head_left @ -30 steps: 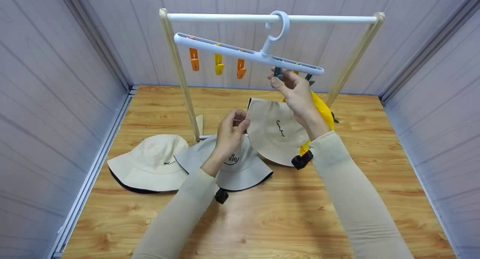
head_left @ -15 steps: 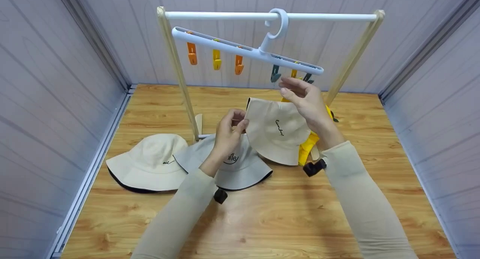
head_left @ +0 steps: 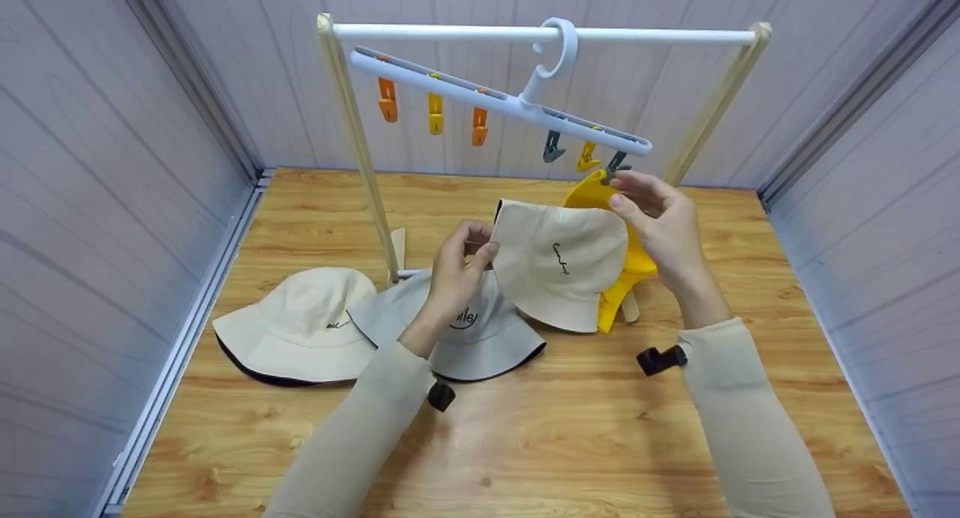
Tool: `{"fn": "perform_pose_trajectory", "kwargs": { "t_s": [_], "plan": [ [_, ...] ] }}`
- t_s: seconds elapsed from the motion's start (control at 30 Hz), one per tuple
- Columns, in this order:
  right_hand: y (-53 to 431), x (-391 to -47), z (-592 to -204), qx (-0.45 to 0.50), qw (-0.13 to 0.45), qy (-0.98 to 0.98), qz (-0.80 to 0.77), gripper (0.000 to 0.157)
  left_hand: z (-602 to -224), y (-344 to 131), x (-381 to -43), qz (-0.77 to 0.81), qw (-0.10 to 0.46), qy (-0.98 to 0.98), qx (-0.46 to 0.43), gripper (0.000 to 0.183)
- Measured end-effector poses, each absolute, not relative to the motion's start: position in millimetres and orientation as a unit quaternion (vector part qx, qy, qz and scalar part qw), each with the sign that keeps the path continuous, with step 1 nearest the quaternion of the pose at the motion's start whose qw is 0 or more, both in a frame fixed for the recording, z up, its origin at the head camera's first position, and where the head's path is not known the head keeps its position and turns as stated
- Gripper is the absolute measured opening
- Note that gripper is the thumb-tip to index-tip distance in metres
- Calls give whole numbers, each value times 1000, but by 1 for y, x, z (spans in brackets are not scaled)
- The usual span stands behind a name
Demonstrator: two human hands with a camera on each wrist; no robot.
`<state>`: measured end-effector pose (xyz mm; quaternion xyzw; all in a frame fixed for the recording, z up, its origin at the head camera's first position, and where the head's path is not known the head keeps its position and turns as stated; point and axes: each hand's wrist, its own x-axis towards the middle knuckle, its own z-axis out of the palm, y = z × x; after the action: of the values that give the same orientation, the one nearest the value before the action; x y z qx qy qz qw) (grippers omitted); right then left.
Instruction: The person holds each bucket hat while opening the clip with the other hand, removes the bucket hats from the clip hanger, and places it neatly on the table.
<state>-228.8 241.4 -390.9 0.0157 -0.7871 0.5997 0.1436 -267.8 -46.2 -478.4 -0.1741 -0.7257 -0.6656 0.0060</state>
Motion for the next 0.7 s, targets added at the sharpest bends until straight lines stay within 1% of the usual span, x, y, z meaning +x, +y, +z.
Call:
{"fn": "perform_pose_trajectory", "kwargs": {
  "t_s": [0.17,0.4,0.7],
  "plan": [
    [256,-219,-408,-14,164,-777,607,46,-481,-47,-267,-671,10,-721,-175,12],
    [270,-210,-431,-62,164,-761,624,46,-483,-48,-264,-675,13,-717,-175,14],
    [280,-203,-461,-98,164,-761,620,45,-484,-49,-263,-678,16,-714,-176,13]
  ]
}}
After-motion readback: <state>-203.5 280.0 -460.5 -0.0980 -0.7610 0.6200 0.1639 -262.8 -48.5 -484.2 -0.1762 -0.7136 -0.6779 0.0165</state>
